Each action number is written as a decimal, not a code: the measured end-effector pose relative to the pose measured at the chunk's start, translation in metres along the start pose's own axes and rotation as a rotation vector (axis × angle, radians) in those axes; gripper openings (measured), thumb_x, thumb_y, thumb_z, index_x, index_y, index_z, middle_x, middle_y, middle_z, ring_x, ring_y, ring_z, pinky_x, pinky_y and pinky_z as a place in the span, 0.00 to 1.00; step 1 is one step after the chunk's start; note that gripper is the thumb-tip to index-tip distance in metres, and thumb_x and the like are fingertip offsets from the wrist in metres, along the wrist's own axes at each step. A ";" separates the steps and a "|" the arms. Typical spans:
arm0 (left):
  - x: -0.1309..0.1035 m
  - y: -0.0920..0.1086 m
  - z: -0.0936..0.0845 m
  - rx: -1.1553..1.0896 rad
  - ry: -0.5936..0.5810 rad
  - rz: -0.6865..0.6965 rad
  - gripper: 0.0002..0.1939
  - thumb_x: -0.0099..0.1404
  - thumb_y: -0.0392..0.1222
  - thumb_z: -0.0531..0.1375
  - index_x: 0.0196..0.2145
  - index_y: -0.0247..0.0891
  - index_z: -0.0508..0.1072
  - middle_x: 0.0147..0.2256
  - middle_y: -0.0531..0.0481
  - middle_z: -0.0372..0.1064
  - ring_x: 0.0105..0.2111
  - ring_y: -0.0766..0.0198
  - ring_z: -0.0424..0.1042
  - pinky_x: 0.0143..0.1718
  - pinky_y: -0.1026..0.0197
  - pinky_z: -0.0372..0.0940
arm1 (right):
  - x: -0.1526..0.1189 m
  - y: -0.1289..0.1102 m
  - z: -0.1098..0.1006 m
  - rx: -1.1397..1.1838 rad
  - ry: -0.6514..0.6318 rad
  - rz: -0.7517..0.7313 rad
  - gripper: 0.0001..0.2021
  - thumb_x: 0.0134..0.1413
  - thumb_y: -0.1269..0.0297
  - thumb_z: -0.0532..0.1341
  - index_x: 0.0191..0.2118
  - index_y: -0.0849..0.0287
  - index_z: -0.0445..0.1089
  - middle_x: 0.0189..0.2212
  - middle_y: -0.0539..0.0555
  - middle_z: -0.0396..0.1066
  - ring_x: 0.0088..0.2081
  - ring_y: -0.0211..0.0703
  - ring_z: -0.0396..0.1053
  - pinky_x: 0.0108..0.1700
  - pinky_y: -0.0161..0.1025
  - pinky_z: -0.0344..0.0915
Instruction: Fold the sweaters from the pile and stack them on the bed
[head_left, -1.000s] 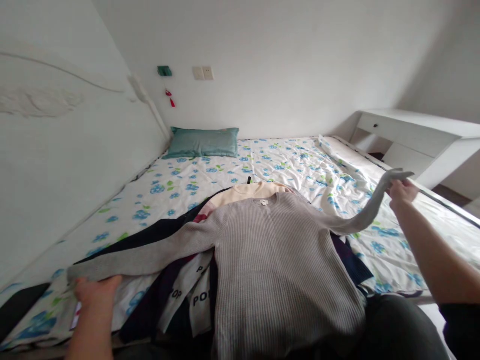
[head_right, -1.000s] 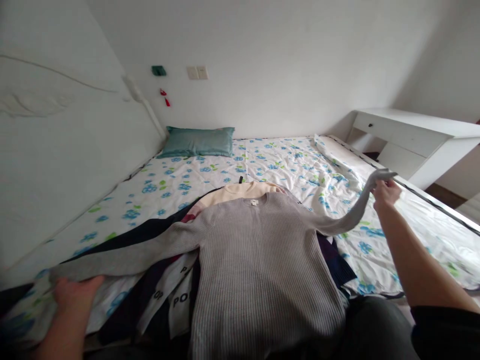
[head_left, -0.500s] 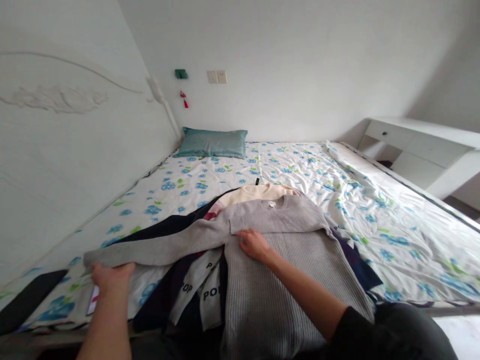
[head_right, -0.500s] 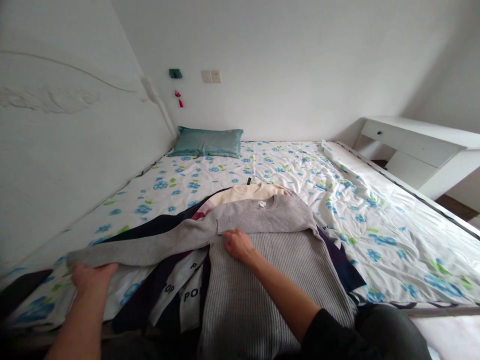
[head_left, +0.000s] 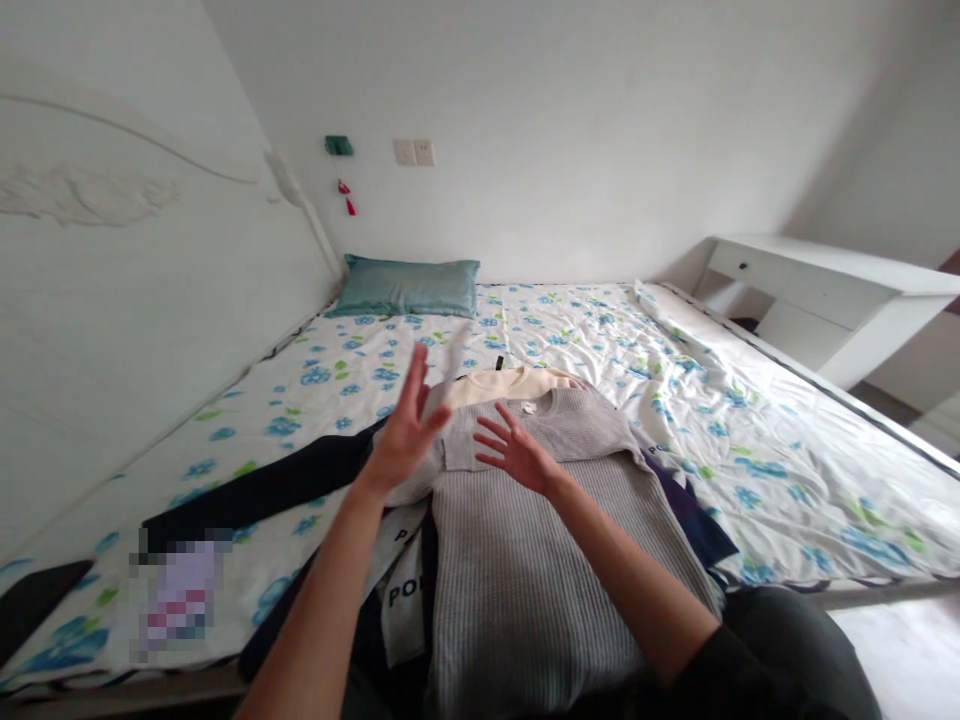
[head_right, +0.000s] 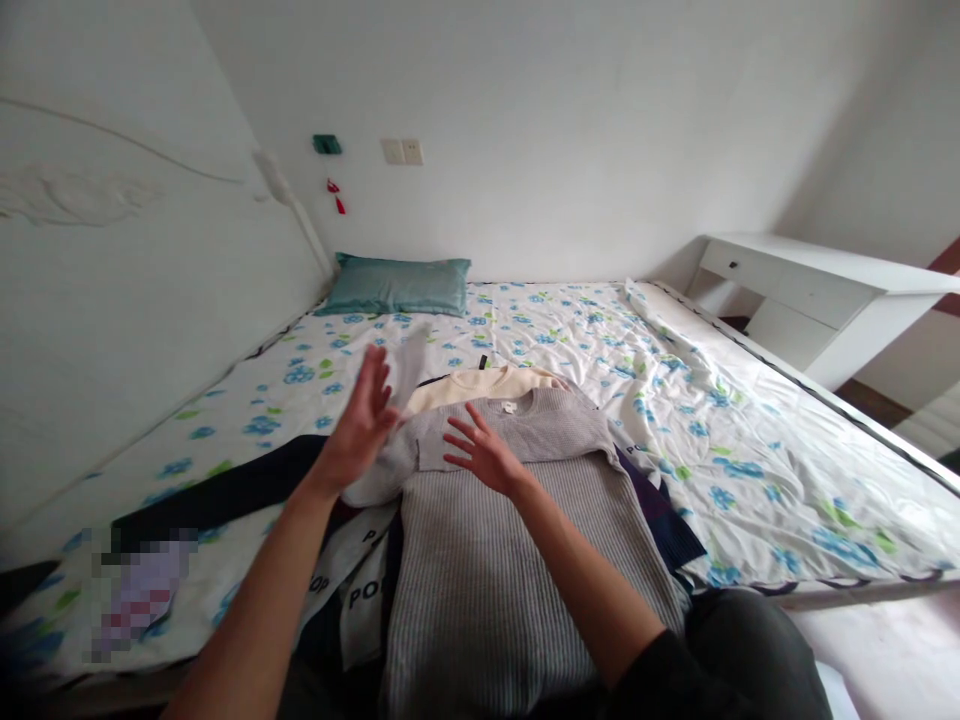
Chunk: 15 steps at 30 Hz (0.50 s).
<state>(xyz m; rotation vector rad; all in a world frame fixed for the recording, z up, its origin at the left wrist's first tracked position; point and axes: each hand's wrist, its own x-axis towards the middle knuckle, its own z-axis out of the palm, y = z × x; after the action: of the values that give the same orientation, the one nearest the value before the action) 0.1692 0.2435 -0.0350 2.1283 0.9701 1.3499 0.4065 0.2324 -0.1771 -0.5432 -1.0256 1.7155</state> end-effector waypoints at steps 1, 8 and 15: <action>-0.001 0.003 0.018 -0.021 -0.070 -0.020 0.51 0.74 0.72 0.60 0.83 0.56 0.43 0.83 0.46 0.39 0.81 0.47 0.47 0.77 0.43 0.56 | 0.003 0.000 -0.002 -0.010 0.058 -0.017 0.40 0.61 0.31 0.65 0.75 0.35 0.61 0.73 0.54 0.67 0.66 0.56 0.71 0.63 0.57 0.72; -0.043 -0.083 0.023 0.285 -0.014 -0.257 0.33 0.75 0.59 0.59 0.70 0.41 0.72 0.72 0.38 0.68 0.73 0.44 0.66 0.76 0.40 0.60 | 0.001 0.001 -0.061 -0.082 0.696 0.122 0.16 0.70 0.48 0.56 0.47 0.52 0.74 0.34 0.55 0.76 0.44 0.53 0.75 0.45 0.45 0.74; -0.064 -0.158 0.003 0.590 -0.193 -0.321 0.31 0.73 0.54 0.55 0.65 0.37 0.76 0.69 0.37 0.72 0.70 0.46 0.70 0.76 0.44 0.60 | -0.053 -0.026 -0.133 -0.263 0.705 0.154 0.25 0.71 0.37 0.53 0.46 0.53 0.74 0.33 0.58 0.78 0.44 0.58 0.79 0.44 0.50 0.77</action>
<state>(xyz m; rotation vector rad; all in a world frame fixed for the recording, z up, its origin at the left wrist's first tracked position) 0.1030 0.2991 -0.1815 2.3055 1.6929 0.7421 0.5409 0.2363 -0.2323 -1.3127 -0.6995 1.3495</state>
